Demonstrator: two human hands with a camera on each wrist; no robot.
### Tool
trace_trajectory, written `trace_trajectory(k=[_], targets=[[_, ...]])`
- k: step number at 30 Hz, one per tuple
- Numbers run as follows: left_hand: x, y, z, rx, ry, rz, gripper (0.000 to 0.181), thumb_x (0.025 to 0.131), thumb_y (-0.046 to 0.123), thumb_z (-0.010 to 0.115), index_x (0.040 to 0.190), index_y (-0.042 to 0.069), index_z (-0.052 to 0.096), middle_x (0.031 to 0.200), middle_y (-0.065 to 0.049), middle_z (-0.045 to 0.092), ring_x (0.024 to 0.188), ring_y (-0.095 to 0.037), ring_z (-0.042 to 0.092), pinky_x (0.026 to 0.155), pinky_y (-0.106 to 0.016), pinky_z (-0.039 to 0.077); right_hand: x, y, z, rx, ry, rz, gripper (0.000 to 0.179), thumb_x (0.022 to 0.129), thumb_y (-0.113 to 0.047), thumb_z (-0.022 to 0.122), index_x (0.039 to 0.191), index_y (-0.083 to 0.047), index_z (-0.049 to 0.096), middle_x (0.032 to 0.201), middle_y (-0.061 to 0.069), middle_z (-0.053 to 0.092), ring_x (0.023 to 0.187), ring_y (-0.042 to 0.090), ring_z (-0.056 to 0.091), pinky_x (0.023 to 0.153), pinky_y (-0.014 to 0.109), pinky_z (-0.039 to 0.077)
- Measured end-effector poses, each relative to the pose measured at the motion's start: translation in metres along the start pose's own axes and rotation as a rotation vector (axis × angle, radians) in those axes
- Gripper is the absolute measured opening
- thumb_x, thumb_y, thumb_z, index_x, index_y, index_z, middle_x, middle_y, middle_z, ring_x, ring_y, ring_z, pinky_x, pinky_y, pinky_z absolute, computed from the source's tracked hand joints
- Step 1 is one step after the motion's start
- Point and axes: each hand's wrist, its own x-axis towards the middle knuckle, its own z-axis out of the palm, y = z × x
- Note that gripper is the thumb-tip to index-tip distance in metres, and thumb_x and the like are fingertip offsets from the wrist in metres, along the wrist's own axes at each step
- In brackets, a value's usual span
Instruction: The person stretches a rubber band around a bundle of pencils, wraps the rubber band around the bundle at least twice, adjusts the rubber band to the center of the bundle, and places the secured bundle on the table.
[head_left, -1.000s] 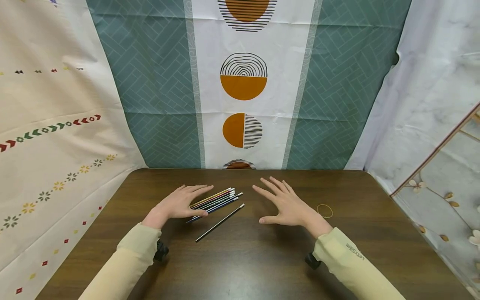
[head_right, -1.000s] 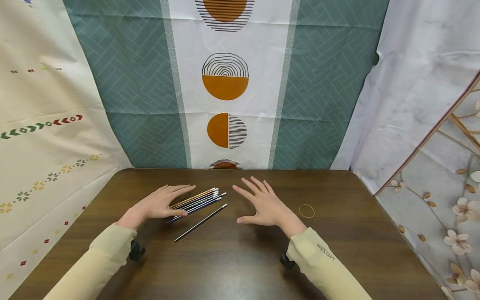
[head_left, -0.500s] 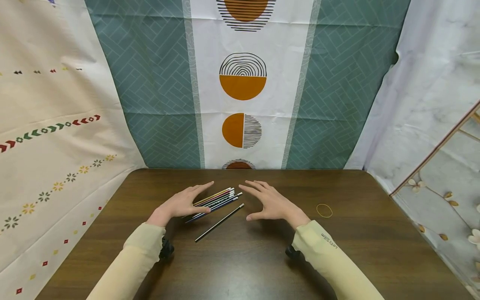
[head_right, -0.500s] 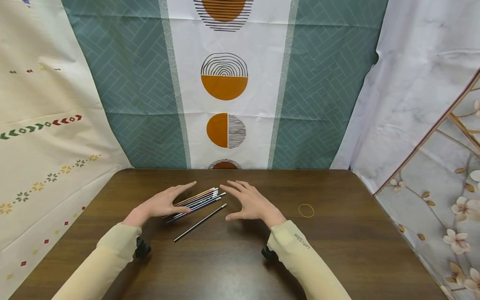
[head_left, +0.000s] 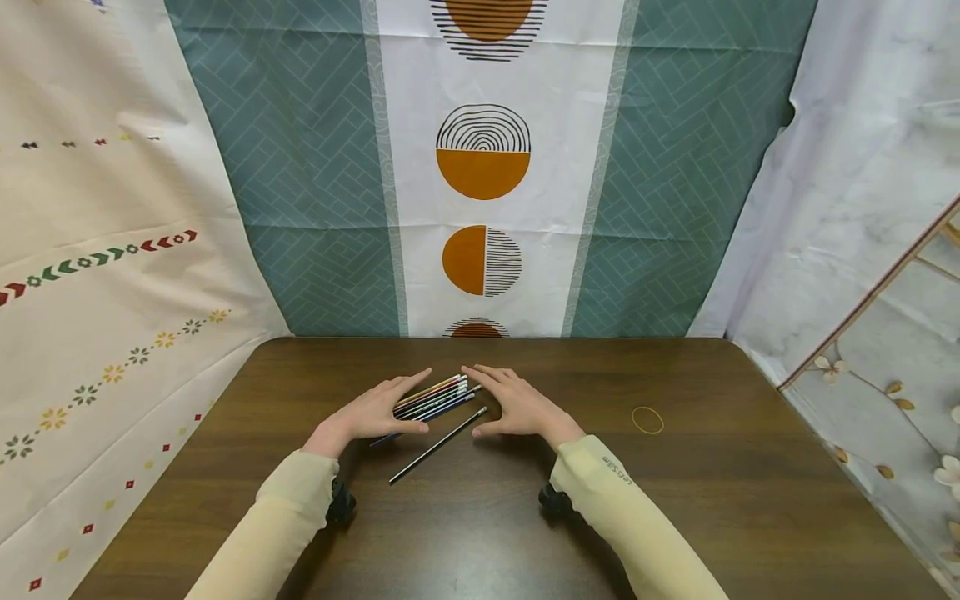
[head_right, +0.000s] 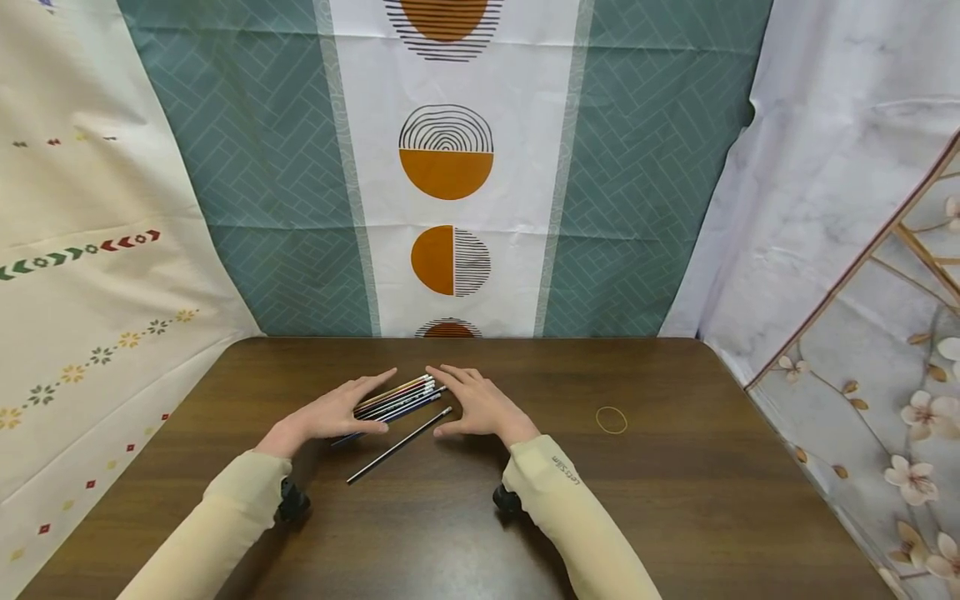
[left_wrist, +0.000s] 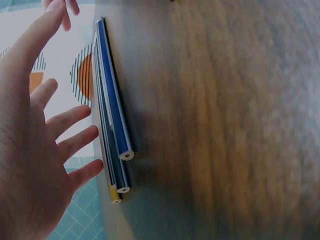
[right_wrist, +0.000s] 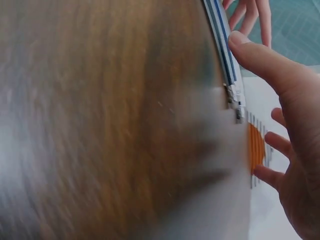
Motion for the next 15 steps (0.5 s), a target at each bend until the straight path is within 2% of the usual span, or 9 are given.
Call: trace_trajectory(k=[6, 11, 15], targets=[[0.000, 0.004, 0.005, 0.036, -0.002, 0.013, 0.100, 0.081, 0.064, 0.069, 0.159, 0.024, 0.020, 0.152, -0.017, 0.043, 0.135, -0.040, 0.042, 0.107, -0.063, 0.036, 0.005, -0.001, 0.011, -0.027, -0.024, 0.041, 0.103, 0.083, -0.051, 0.076, 0.160, -0.027, 0.011, 0.163, 0.011, 0.026, 0.144, 0.036, 0.034, 0.114, 0.056, 0.033], [-0.001, 0.006, 0.008, 0.046, 0.002, 0.025, 0.104, 0.078, 0.066, 0.071, 0.159, 0.023, 0.021, 0.147, -0.015, 0.046, 0.132, -0.037, 0.043, 0.106, -0.062, 0.036, 0.009, -0.001, 0.016, -0.017, -0.023, 0.109, 0.103, 0.082, -0.054, 0.075, 0.160, -0.026, 0.014, 0.161, 0.008, 0.030, 0.142, 0.034, 0.036, 0.115, 0.057, 0.030], [-0.001, 0.006, 0.010, 0.053, -0.007, 0.014, 0.110, 0.074, 0.068, 0.073, 0.159, 0.023, 0.019, 0.151, -0.014, 0.043, 0.135, -0.036, 0.040, 0.108, -0.064, 0.034, 0.013, 0.000, 0.022, -0.028, -0.011, 0.168, 0.101, 0.081, -0.061, 0.072, 0.159, -0.022, 0.021, 0.158, 0.011, 0.034, 0.141, 0.032, 0.036, 0.113, 0.056, 0.030]])
